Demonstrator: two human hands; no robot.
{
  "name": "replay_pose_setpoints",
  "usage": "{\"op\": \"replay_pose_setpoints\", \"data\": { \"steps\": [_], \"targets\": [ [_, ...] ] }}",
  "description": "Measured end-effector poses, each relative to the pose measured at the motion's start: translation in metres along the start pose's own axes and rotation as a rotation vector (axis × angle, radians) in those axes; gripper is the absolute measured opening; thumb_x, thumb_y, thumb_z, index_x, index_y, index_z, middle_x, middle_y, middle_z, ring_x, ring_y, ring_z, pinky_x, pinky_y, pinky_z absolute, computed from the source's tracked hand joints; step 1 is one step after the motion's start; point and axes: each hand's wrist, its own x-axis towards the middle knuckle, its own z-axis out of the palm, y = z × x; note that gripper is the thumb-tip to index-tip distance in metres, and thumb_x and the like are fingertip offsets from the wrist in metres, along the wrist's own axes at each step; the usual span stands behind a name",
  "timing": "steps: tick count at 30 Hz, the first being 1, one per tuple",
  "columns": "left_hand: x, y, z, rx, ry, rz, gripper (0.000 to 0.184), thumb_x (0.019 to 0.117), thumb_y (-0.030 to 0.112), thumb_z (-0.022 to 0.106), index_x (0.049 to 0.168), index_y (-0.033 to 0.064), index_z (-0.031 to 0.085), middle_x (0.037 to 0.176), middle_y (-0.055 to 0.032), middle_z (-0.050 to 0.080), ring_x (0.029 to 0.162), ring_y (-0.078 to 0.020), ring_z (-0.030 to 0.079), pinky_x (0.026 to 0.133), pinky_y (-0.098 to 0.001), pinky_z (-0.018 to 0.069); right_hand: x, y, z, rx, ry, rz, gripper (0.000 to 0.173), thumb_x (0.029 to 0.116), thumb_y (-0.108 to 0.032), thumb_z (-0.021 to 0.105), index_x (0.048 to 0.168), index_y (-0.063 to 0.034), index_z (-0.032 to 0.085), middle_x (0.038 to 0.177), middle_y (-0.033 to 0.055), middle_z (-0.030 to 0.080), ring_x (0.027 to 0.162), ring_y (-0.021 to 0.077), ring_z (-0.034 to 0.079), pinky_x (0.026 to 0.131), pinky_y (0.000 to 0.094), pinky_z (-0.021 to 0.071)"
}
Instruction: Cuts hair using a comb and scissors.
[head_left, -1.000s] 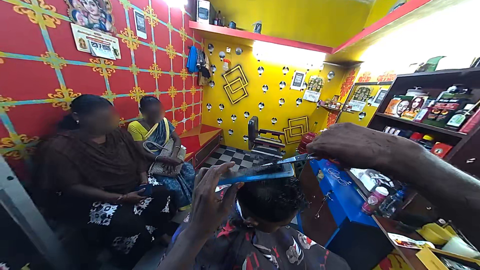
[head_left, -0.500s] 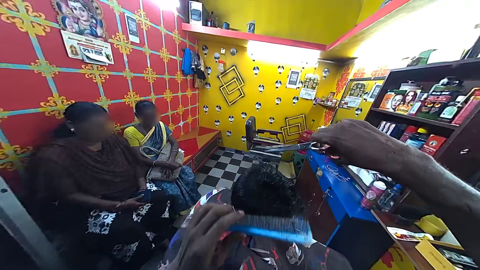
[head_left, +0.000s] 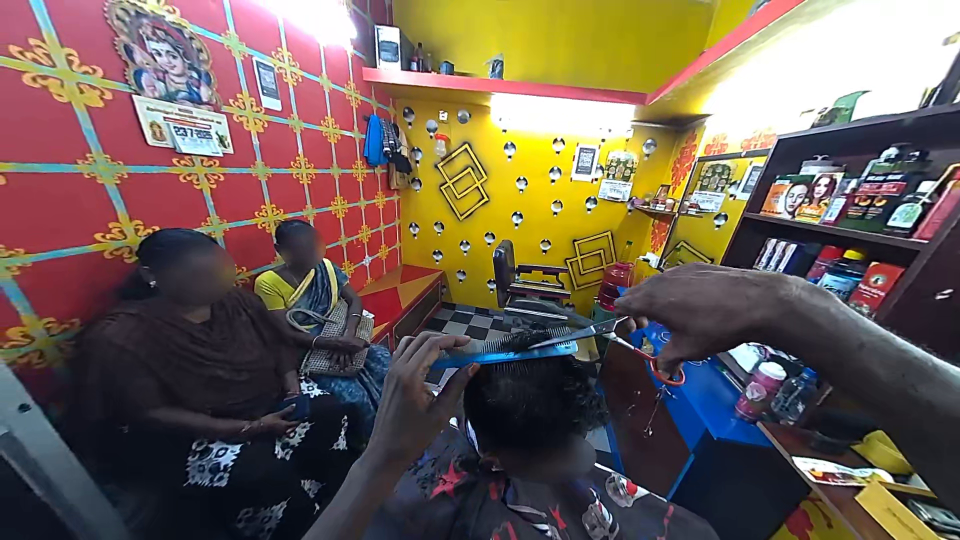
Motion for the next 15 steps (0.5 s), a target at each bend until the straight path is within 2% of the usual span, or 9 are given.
{"op": "replay_pose_setpoints", "data": {
  "steps": [2, 5, 7, 9, 10, 11, 15],
  "targets": [
    [0.001, 0.002, 0.001, 0.003, 0.035, 0.016, 0.04, 0.0936, 0.045, 0.069, 0.126, 0.0212, 0.069, 0.118, 0.0095, 0.069, 0.111, -0.0108, 0.061, 0.096, -0.0389, 0.0505, 0.008, -0.01, -0.005, -0.039, -0.068, 0.004, 0.051, 0.0768, -0.046, 0.087, 0.115, -0.0181, 0.071, 0.103, 0.0008, 0.07, 0.097, 0.0207, 0.068, 0.084, 0.0469, 0.0549],
    [0.001, 0.005, 0.001, 0.004, 0.064, 0.016, 0.052, 0.0922, 0.045, 0.071, 0.137, 0.0188, 0.061, 0.116, 0.0097, 0.069, 0.109, -0.011, 0.06, 0.096, -0.0388, 0.0496, 0.015, -0.025, -0.012, -0.075, -0.076, 0.007, 0.044, 0.0816, -0.034, 0.084, 0.12, -0.0176, 0.07, 0.109, 0.0025, 0.071, 0.101, 0.024, 0.068, 0.083, 0.049, 0.0543],
    [0.001, 0.007, 0.0, 0.003, 0.067, 0.016, 0.057, 0.0918, 0.045, 0.072, 0.14, 0.0171, 0.058, 0.114, 0.0085, 0.068, 0.108, -0.0116, 0.06, 0.095, -0.038, 0.0495, 0.016, -0.023, -0.009, -0.103, 0.015, -0.062, 0.026, 0.0873, -0.016, 0.076, 0.113, -0.0157, 0.071, 0.101, 0.003, 0.072, 0.092, 0.0239, 0.069, 0.076, 0.0467, 0.0544],
    [0.001, 0.01, -0.002, 0.013, 0.057, 0.011, 0.059, 0.0923, 0.046, 0.071, 0.142, 0.0164, 0.056, 0.115, 0.0077, 0.068, 0.107, -0.0122, 0.06, 0.094, -0.0383, 0.0496, 0.011, -0.019, -0.007, -0.128, 0.077, -0.085, 0.015, 0.0913, -0.008, 0.071, 0.104, -0.0152, 0.072, 0.09, 0.0017, 0.07, 0.081, 0.0212, 0.068, 0.071, 0.0432, 0.054],
    [0.0, 0.011, -0.004, 0.016, 0.05, 0.006, 0.06, 0.0923, 0.047, 0.07, 0.142, 0.0161, 0.056, 0.116, 0.0075, 0.068, 0.107, -0.0124, 0.06, 0.094, -0.0389, 0.0497, 0.007, -0.018, -0.008, -0.136, 0.076, -0.065, 0.012, 0.093, -0.007, 0.07, 0.102, -0.015, 0.072, 0.087, 0.0014, 0.069, 0.079, 0.0206, 0.067, 0.069, 0.0424, 0.0536],
    [0.0, 0.011, -0.005, 0.018, 0.044, -0.001, 0.061, 0.0922, 0.048, 0.07, 0.143, 0.0163, 0.055, 0.116, 0.0076, 0.068, 0.108, -0.0125, 0.06, 0.094, -0.0393, 0.0496, 0.003, -0.018, -0.009, -0.147, 0.082, -0.039, 0.013, 0.0912, -0.007, 0.072, 0.101, -0.0152, 0.073, 0.085, 0.0016, 0.069, 0.077, 0.021, 0.068, 0.067, 0.0424, 0.0537],
    [0.0, 0.012, -0.008, 0.028, 0.033, -0.004, 0.062, 0.0919, 0.05, 0.07, 0.144, 0.018, 0.054, 0.116, 0.0086, 0.069, 0.11, -0.0113, 0.061, 0.095, -0.0381, 0.0508, 0.003, -0.018, -0.012, -0.117, 0.008, 0.009, 0.025, 0.0868, -0.016, 0.077, 0.111, -0.0209, 0.073, 0.095, -0.0013, 0.071, 0.087, 0.0202, 0.069, 0.074, 0.0446, 0.0544]
  ]
}}
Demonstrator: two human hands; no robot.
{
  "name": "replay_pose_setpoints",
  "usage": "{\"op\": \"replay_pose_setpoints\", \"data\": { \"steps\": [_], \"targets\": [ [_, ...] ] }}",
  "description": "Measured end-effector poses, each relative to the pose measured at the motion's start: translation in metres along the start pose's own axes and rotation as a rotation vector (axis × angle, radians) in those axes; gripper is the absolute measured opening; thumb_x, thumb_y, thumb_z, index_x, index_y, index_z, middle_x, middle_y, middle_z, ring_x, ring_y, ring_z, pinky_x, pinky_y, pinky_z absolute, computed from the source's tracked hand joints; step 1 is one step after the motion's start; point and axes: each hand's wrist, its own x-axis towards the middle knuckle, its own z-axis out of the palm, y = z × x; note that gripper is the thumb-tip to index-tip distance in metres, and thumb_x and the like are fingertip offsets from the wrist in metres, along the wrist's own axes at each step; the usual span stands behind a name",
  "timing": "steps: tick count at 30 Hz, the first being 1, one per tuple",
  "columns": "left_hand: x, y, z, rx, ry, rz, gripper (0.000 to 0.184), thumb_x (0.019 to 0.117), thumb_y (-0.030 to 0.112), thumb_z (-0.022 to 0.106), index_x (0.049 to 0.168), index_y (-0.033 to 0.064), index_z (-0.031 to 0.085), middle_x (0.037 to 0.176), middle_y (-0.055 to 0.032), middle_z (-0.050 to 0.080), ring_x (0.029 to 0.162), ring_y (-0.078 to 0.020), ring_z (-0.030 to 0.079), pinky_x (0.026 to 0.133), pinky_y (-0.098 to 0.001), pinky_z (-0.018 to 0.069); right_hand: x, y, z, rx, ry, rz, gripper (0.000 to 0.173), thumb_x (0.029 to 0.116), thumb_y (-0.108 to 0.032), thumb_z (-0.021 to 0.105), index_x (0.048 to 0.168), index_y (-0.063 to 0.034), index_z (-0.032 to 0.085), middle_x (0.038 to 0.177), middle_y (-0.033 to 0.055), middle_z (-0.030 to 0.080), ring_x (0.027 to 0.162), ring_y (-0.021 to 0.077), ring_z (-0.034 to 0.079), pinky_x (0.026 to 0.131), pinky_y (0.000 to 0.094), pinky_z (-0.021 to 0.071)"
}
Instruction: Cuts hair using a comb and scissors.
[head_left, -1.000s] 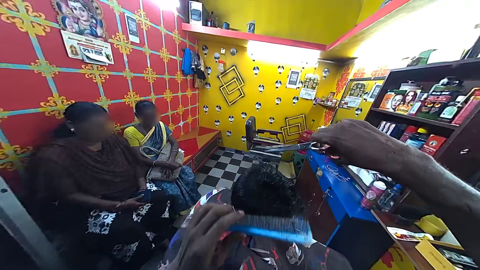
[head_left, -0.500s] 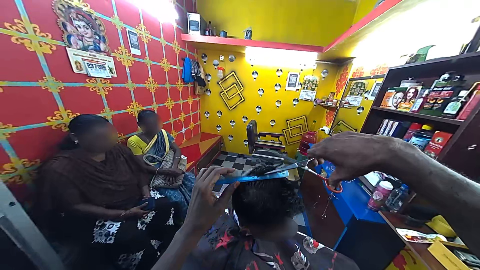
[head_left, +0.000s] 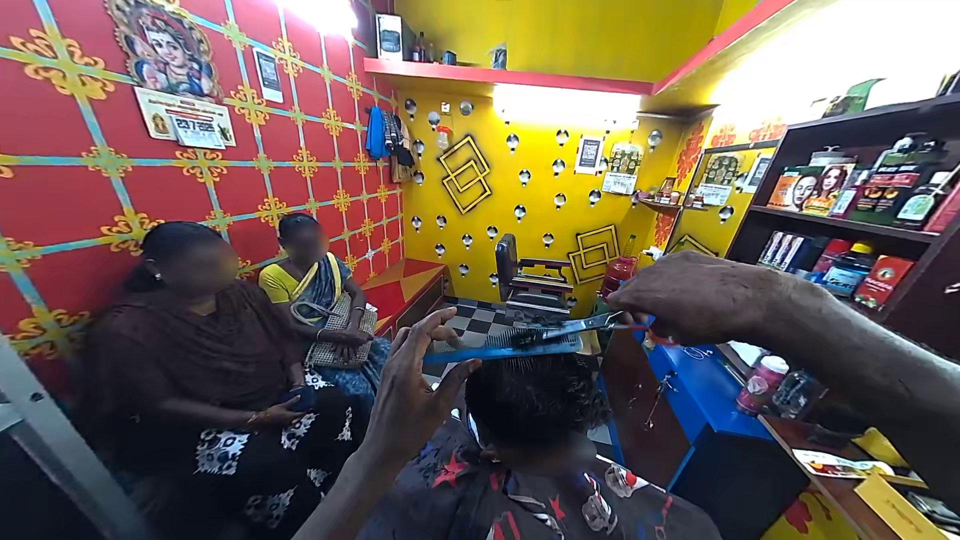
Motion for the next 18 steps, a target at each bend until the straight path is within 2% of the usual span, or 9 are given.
{"op": "replay_pose_setpoints", "data": {
  "steps": [2, 3, 5, 8, 10, 13, 14, 16, 18],
  "targets": [
    [0.0, 0.001, -0.001, -0.011, -0.002, 0.003, 0.063, 0.0914, 0.049, 0.071, 0.144, 0.0181, 0.054, 0.117, 0.0084, 0.069, 0.11, -0.0107, 0.061, 0.096, -0.0371, 0.0516, 0.004, -0.007, 0.001, 0.008, 0.027, -0.046, 0.034, 0.0847, -0.017, 0.077, 0.118, -0.02, 0.071, 0.104, -0.0004, 0.072, 0.095, 0.0219, 0.068, 0.079, 0.046, 0.0545],
    [0.0, 0.001, -0.002, -0.013, -0.005, 0.002, 0.062, 0.0913, 0.048, 0.071, 0.143, 0.0178, 0.054, 0.118, 0.0079, 0.068, 0.112, -0.0107, 0.062, 0.097, -0.0372, 0.052, 0.006, -0.01, 0.002, -0.01, 0.071, -0.08, 0.028, 0.0874, -0.015, 0.075, 0.115, -0.0177, 0.071, 0.1, 0.0012, 0.071, 0.092, 0.0229, 0.068, 0.077, 0.0455, 0.0545],
    [0.0, 0.001, -0.003, -0.014, -0.01, -0.004, 0.063, 0.0907, 0.048, 0.071, 0.143, 0.0164, 0.054, 0.12, 0.0068, 0.068, 0.114, -0.0115, 0.062, 0.099, -0.0385, 0.0521, 0.008, -0.013, 0.003, -0.065, 0.159, -0.105, 0.011, 0.0913, -0.011, 0.072, 0.101, -0.0142, 0.071, 0.088, 0.0028, 0.069, 0.081, 0.023, 0.068, 0.068, 0.0433, 0.0536],
    [0.001, 0.003, -0.004, -0.01, -0.019, -0.011, 0.068, 0.0901, 0.048, 0.072, 0.145, 0.0151, 0.052, 0.118, 0.0063, 0.069, 0.113, -0.0112, 0.062, 0.099, -0.0381, 0.0518, 0.002, -0.008, 0.0, -0.068, 0.189, -0.082, 0.009, 0.0918, -0.007, 0.071, 0.098, -0.0137, 0.072, 0.083, 0.0035, 0.069, 0.079, 0.0235, 0.068, 0.068, 0.0442, 0.0536],
    [0.001, 0.003, -0.004, -0.015, -0.017, -0.01, 0.067, 0.09, 0.048, 0.072, 0.145, 0.0151, 0.052, 0.117, 0.0064, 0.069, 0.113, -0.0108, 0.062, 0.098, -0.0381, 0.0523, 0.0, -0.005, -0.001, -0.057, 0.152, -0.057, 0.014, 0.0902, -0.009, 0.073, 0.102, -0.016, 0.072, 0.087, 0.0024, 0.07, 0.082, 0.023, 0.069, 0.07, 0.0449, 0.0532],
    [0.001, 0.003, -0.006, -0.007, -0.027, -0.004, 0.067, 0.0902, 0.049, 0.072, 0.146, 0.0169, 0.052, 0.116, 0.0077, 0.069, 0.111, -0.0091, 0.063, 0.097, -0.0371, 0.0536, 0.002, -0.012, 0.0, -0.043, 0.071, -0.031, 0.031, 0.0819, -0.018, 0.079, 0.112, -0.0189, 0.071, 0.094, 0.0014, 0.07, 0.088, 0.023, 0.068, 0.071, 0.0466, 0.0534],
    [0.001, 0.003, -0.006, 0.001, -0.029, 0.003, 0.066, 0.0906, 0.05, 0.071, 0.145, 0.0164, 0.053, 0.116, 0.0074, 0.069, 0.111, -0.009, 0.063, 0.098, -0.0372, 0.0532, 0.003, -0.013, 0.004, -0.021, 0.101, -0.047, 0.029, 0.0829, -0.018, 0.078, 0.111, -0.0182, 0.072, 0.094, 0.0018, 0.071, 0.087, 0.0233, 0.068, 0.071, 0.0464, 0.0532],
    [0.0, 0.005, -0.007, 0.007, -0.014, 0.023, 0.055, 0.0926, 0.047, 0.069, 0.136, 0.0143, 0.062, 0.117, 0.0057, 0.07, 0.111, -0.01, 0.063, 0.098, -0.0369, 0.0522, 0.001, -0.012, 0.014, 0.016, 0.179, -0.069, 0.021, 0.0893, -0.01, 0.074, 0.109, -0.0169, 0.074, 0.093, 0.0032, 0.072, 0.086, 0.0242, 0.07, 0.072, 0.0456, 0.0544],
    [-0.009, 0.012, -0.008, 0.003, 0.024, 0.014, 0.04, 0.0949, 0.044, 0.067, 0.121, 0.0139, 0.072, 0.113, 0.0036, 0.071, 0.107, -0.0116, 0.065, 0.094, -0.0374, 0.054, -0.007, -0.007, 0.02, 0.053, 0.192, -0.021, 0.019, 0.0913, -0.008, 0.072, 0.108, -0.0174, 0.072, 0.091, 0.0026, 0.071, 0.085, 0.0236, 0.069, 0.073, 0.0454, 0.0542]
  ]
}}
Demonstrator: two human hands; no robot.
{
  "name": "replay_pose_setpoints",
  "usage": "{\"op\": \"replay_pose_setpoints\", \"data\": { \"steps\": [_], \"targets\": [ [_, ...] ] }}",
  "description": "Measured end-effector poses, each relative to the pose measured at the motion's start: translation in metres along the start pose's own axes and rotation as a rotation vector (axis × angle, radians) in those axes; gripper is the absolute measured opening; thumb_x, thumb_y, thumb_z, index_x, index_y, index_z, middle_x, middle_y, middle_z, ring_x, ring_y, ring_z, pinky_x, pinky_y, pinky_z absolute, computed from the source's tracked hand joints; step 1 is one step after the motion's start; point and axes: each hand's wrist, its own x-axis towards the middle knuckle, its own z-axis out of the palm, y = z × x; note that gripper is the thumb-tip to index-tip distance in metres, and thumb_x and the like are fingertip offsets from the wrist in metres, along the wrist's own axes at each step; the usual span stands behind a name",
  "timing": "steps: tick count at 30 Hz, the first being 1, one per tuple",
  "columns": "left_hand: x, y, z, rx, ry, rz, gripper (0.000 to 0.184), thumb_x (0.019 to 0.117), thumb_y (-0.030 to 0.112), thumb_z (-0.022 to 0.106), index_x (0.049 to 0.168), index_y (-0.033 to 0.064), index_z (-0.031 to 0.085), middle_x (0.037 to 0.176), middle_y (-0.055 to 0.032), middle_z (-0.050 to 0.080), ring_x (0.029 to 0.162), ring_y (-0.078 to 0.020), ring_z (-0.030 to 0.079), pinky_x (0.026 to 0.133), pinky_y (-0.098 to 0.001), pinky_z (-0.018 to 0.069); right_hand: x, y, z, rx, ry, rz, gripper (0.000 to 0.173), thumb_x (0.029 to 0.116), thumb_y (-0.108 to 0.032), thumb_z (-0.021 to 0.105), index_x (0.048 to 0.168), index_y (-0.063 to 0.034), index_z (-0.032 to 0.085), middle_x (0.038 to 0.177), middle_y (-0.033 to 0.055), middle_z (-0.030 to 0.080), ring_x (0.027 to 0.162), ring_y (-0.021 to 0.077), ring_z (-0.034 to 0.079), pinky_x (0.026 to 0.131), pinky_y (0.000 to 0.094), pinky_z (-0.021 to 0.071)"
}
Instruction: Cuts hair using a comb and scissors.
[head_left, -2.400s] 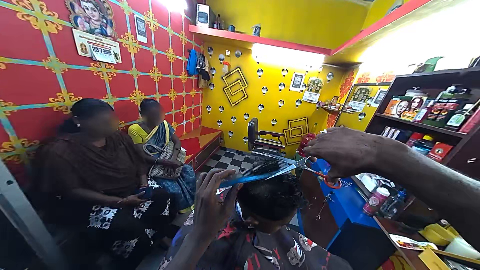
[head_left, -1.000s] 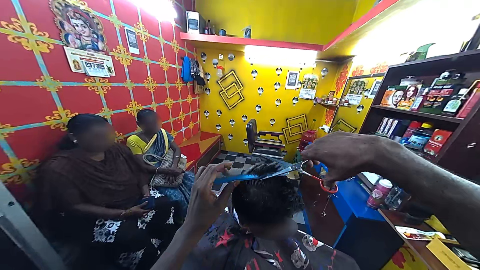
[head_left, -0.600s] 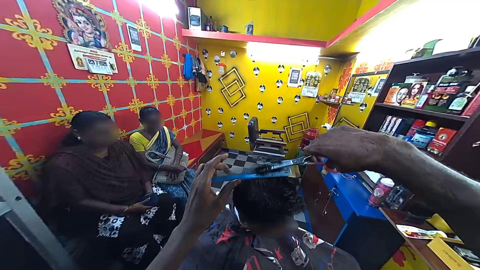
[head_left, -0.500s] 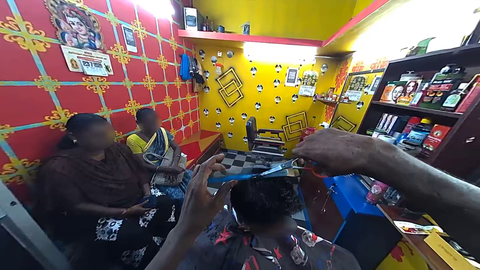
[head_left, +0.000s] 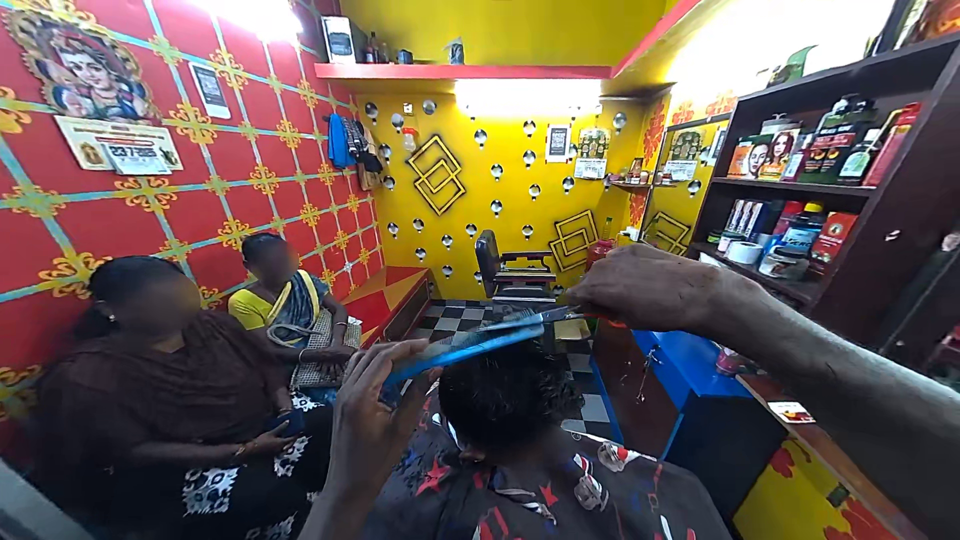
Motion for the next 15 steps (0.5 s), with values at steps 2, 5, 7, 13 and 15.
{"op": "replay_pose_setpoints", "data": {
  "steps": [2, 5, 7, 13, 15],
  "targets": [
    [-0.021, 0.013, -0.004, 0.011, -0.009, 0.028, 0.035, 0.0991, 0.041, 0.062, 0.117, 0.0124, 0.073, 0.111, -0.0011, 0.072, 0.106, -0.0148, 0.067, 0.094, -0.0389, 0.0561, -0.013, 0.008, 0.016, 0.036, 0.102, 0.107, 0.02, 0.0876, -0.004, 0.074, 0.103, -0.017, 0.072, 0.085, 0.0025, 0.07, 0.079, 0.0238, 0.069, 0.069, 0.0464, 0.0542],
    [-0.053, 0.044, -0.011, 0.219, -0.215, 0.297, 0.031, 0.1006, 0.046, 0.061, 0.119, 0.0225, 0.069, 0.109, -0.0023, 0.071, 0.103, -0.0187, 0.064, 0.091, -0.0396, 0.0484, -0.037, 0.026, 0.066, 0.081, 0.39, 0.249, 0.03, 0.0825, 0.002, 0.077, 0.107, -0.0132, 0.072, 0.092, 0.0058, 0.072, 0.084, 0.028, 0.071, 0.074, 0.0504, 0.0565],
    [-0.054, 0.062, -0.008, 0.367, -0.325, 0.416, 0.033, 0.1005, 0.047, 0.061, 0.122, 0.0243, 0.07, 0.108, -0.0025, 0.069, 0.097, -0.021, 0.06, 0.086, -0.0392, 0.0419, -0.049, 0.031, 0.1, 0.124, 0.539, 0.321, 0.024, 0.0834, 0.005, 0.074, 0.101, -0.0109, 0.072, 0.089, 0.0073, 0.072, 0.081, 0.0291, 0.07, 0.073, 0.0512, 0.0557],
    [0.011, 0.076, 0.01, 0.512, -0.208, 0.393, 0.037, 0.0978, 0.048, 0.058, 0.103, 0.018, 0.078, 0.092, -0.002, 0.072, 0.078, -0.0217, 0.063, 0.068, -0.042, 0.0437, -0.062, 0.038, 0.156, 0.253, 0.581, 0.292, 0.025, 0.0819, 0.001, 0.075, 0.102, -0.0125, 0.074, 0.091, 0.0035, 0.073, 0.082, 0.025, 0.071, 0.077, 0.0508, 0.0563],
    [0.029, 0.072, 0.014, 0.559, -0.198, 0.364, 0.038, 0.0967, 0.049, 0.056, 0.1, 0.018, 0.079, 0.09, -0.0012, 0.072, 0.078, -0.0225, 0.063, 0.07, -0.0442, 0.0454, -0.059, 0.039, 0.158, 0.266, 0.523, 0.267, 0.028, 0.0782, 0.003, 0.077, 0.1, -0.0141, 0.073, 0.087, 0.0014, 0.072, 0.076, 0.0227, 0.07, 0.073, 0.0486, 0.0557]
  ]
}}
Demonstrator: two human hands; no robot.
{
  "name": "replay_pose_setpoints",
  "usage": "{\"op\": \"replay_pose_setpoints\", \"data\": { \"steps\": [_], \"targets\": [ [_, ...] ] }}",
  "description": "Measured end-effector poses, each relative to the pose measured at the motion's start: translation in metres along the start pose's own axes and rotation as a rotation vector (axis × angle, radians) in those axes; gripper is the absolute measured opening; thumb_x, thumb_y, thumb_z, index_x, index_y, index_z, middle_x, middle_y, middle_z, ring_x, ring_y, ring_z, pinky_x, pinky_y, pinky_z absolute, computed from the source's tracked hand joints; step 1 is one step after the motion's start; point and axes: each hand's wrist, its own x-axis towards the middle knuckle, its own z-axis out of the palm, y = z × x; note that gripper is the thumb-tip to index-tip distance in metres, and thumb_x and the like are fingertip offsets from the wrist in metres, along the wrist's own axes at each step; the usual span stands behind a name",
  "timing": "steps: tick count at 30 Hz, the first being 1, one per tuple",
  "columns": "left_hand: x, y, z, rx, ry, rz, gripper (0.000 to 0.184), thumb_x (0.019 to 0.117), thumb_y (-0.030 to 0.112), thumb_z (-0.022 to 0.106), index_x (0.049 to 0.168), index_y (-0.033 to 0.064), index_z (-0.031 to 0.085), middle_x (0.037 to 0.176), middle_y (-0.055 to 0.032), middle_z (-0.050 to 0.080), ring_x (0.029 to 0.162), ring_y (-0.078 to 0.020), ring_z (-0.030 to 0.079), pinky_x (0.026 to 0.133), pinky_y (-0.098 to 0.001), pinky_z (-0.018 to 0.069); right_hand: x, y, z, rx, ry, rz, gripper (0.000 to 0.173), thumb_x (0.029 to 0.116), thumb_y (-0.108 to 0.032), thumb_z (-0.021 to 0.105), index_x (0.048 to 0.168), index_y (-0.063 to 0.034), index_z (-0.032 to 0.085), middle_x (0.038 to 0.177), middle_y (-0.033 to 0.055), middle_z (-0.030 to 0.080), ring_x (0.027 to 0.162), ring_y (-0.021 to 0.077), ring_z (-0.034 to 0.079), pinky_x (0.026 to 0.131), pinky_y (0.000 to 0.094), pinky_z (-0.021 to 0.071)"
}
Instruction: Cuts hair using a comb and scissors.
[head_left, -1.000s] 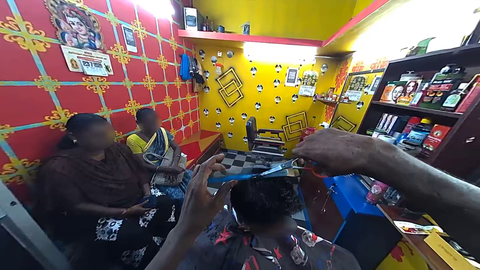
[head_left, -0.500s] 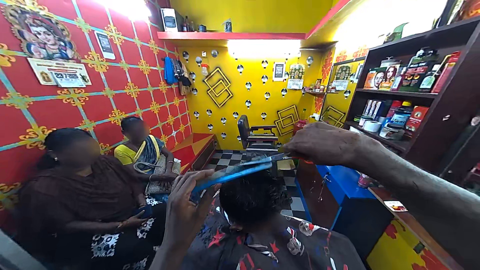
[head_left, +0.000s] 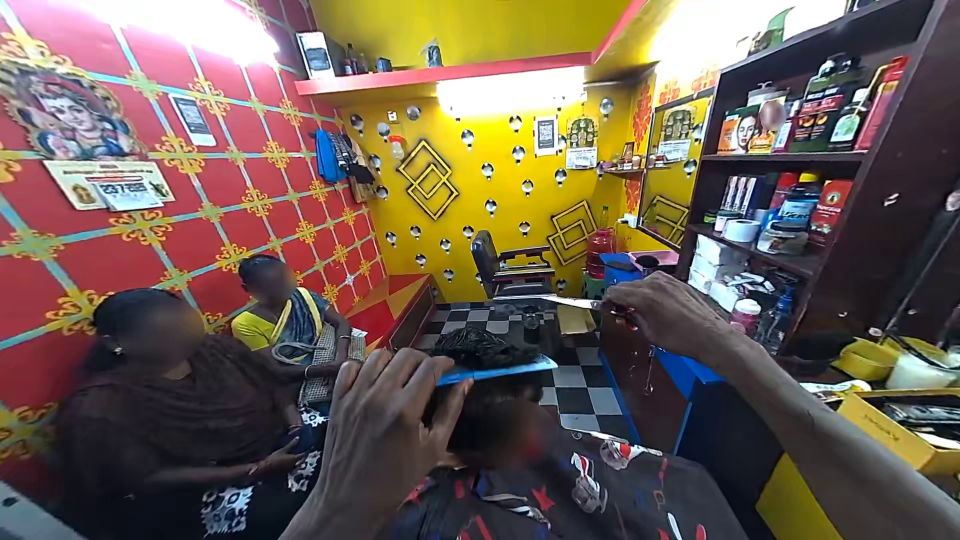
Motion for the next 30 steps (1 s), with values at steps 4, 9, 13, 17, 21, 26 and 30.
{"op": "replay_pose_setpoints", "data": {
  "steps": [4, 9, 13, 17, 21, 26, 30],
  "targets": [
    [0.016, -0.015, 0.014, 0.05, -0.023, -0.044, 0.039, 0.0944, 0.05, 0.057, 0.099, 0.0188, 0.079, 0.087, -0.0001, 0.071, 0.081, -0.0236, 0.065, 0.074, -0.0458, 0.0479, 0.012, -0.001, -0.002, 0.082, -0.221, -0.025, 0.025, 0.0808, -0.006, 0.079, 0.103, -0.0164, 0.074, 0.093, -0.0003, 0.073, 0.082, 0.0201, 0.07, 0.075, 0.0456, 0.0568],
    [0.024, -0.028, 0.029, 0.058, -0.023, -0.037, 0.039, 0.0947, 0.05, 0.058, 0.103, 0.0173, 0.078, 0.091, -0.0015, 0.07, 0.083, -0.0242, 0.063, 0.072, -0.0446, 0.0462, 0.034, -0.008, -0.005, 0.113, -0.479, 0.04, 0.03, 0.0867, -0.019, 0.079, 0.116, -0.0187, 0.073, 0.104, 0.0021, 0.074, 0.095, 0.0231, 0.071, 0.083, 0.0493, 0.0564],
    [0.028, -0.032, 0.038, -0.022, 0.003, -0.015, 0.041, 0.095, 0.047, 0.06, 0.12, 0.0171, 0.073, 0.106, -0.0024, 0.069, 0.093, -0.026, 0.063, 0.076, -0.0472, 0.046, 0.049, -0.006, 0.0, 0.152, -0.571, -0.009, 0.05, 0.078, -0.039, 0.087, 0.118, -0.0155, 0.069, 0.109, 0.0026, 0.071, 0.1, 0.022, 0.068, 0.086, 0.0496, 0.0546],
    [0.028, -0.033, 0.041, -0.092, 0.048, 0.036, 0.044, 0.095, 0.042, 0.062, 0.131, 0.0181, 0.069, 0.114, -0.0019, 0.069, 0.1, -0.0249, 0.062, 0.079, -0.0468, 0.0453, 0.057, -0.012, 0.011, 0.124, -0.538, -0.099, 0.046, 0.0778, -0.039, 0.087, 0.113, -0.016, 0.069, 0.105, 0.0012, 0.07, 0.097, 0.0203, 0.068, 0.083, 0.0474, 0.0553],
    [0.03, -0.03, 0.038, -0.122, 0.043, 0.072, 0.045, 0.0963, 0.044, 0.061, 0.132, 0.0175, 0.068, 0.114, -0.002, 0.069, 0.099, -0.0242, 0.062, 0.08, -0.0457, 0.0449, 0.057, -0.027, 0.007, 0.11, -0.417, -0.201, 0.032, 0.0828, -0.015, 0.082, 0.112, -0.0128, 0.07, 0.102, 0.0039, 0.071, 0.095, 0.0232, 0.069, 0.082, 0.0462, 0.0548],
    [0.03, -0.026, 0.029, -0.017, 0.03, 0.157, 0.04, 0.102, 0.047, 0.054, 0.121, 0.0177, 0.074, 0.1, -0.0022, 0.07, 0.085, -0.0227, 0.062, 0.076, -0.0444, 0.0416, 0.044, -0.026, 0.001, 0.11, -0.367, -0.192, 0.029, 0.0816, 0.0, 0.078, 0.107, -0.0144, 0.073, 0.091, 0.0029, 0.073, 0.084, 0.0229, 0.07, 0.079, 0.0466, 0.0558],
    [0.007, -0.022, 0.013, -0.103, 0.182, 0.058, 0.032, 0.1044, 0.038, 0.054, 0.102, 0.017, 0.078, 0.082, -0.0009, 0.07, 0.071, -0.0158, 0.062, 0.074, -0.0433, 0.0427, 0.035, -0.018, 0.001, 0.16, -0.375, -0.098, 0.029, 0.0852, -0.001, 0.076, 0.11, -0.0146, 0.072, 0.093, 0.0033, 0.074, 0.085, 0.0239, 0.071, 0.077, 0.0471, 0.0572]
  ]
}}
